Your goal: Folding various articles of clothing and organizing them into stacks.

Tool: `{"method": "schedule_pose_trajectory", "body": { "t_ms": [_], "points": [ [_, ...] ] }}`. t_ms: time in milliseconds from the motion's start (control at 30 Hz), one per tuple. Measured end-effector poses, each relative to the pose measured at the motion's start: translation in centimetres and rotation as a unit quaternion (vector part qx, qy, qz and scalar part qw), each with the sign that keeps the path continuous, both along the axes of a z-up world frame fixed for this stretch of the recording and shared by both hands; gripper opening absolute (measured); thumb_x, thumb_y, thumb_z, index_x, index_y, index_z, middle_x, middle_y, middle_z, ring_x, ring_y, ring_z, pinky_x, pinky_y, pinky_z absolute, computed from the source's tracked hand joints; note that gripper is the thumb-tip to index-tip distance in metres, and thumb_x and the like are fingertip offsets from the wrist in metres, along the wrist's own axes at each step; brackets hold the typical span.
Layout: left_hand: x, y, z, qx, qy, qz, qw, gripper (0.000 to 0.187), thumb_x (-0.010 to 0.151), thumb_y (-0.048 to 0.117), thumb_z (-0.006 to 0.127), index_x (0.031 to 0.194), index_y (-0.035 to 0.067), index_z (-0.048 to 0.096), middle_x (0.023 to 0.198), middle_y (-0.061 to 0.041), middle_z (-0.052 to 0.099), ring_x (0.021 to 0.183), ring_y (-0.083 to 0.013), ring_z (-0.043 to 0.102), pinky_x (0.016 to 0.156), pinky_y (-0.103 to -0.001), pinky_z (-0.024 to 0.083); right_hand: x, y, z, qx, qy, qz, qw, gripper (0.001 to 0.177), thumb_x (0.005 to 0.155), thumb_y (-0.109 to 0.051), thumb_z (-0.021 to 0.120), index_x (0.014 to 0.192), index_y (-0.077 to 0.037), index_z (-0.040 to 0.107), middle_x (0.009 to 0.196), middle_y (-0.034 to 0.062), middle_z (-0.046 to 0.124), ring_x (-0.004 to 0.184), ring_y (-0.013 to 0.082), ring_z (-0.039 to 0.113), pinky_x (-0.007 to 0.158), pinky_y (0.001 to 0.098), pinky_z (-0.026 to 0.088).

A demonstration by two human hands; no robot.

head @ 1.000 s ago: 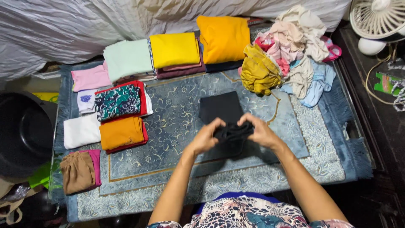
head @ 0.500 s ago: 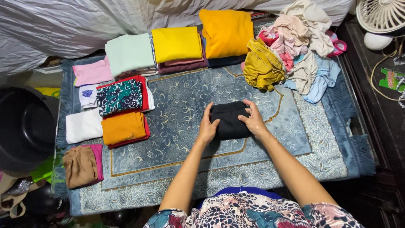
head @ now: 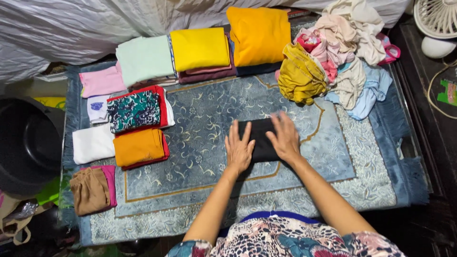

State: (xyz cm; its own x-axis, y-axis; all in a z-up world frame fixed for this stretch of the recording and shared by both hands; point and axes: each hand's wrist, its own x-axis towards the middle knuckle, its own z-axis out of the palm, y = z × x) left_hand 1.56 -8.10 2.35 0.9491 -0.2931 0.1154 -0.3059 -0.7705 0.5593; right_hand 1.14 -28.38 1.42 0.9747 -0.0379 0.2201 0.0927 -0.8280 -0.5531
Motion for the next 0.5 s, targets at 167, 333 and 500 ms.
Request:
{"method": "schedule_pose_trajectory", "body": {
  "t_ms": [167,333,500],
  "points": [
    [-0.3,-0.1,-3.9,-0.151,0.058,0.176,0.971,0.079,0.091,0.021,0.070,0.157,0.014,0.028,0.136,-0.023,0.045,0.122,-0.0401,0.044,0.104,-0.051,0.036,0.3,-0.7,-1.7,0.072,0.144,-0.134,0.978,0.082,0.082,-0.039,0.080,0.149,-0.008,0.045,0.133,0.0211,0.057,0.123,0.0370,0.054,0.106,0.0483,0.041],
    [1.4,0.0,-1.2,-0.296,0.250,0.229,0.893,0.077,0.087,0.010,0.071,0.153,0.017,0.033,0.099,-0.012,0.056,0.084,-0.0214,0.055,0.079,-0.036,0.049,2.6,-1.6,-1.8,0.342,0.290,-0.148,0.882,0.068,0.074,-0.017,0.084,0.134,-0.006,0.055,0.105,0.0164,0.069,0.097,0.0296,0.067,0.086,0.0404,0.055],
    [7.1,-0.1,2.0,-0.433,0.176,0.123,0.875,0.062,0.083,-0.006,0.068,0.139,0.012,0.050,0.118,-0.009,0.056,0.102,-0.0181,0.052,0.090,-0.032,0.046,8.2,-4.3,0.3,0.535,0.176,-0.036,0.826,0.057,0.079,0.004,0.075,0.131,-0.005,0.054,0.126,0.0101,0.066,0.116,0.0196,0.063,0.102,0.0323,0.050]
  ]
}}
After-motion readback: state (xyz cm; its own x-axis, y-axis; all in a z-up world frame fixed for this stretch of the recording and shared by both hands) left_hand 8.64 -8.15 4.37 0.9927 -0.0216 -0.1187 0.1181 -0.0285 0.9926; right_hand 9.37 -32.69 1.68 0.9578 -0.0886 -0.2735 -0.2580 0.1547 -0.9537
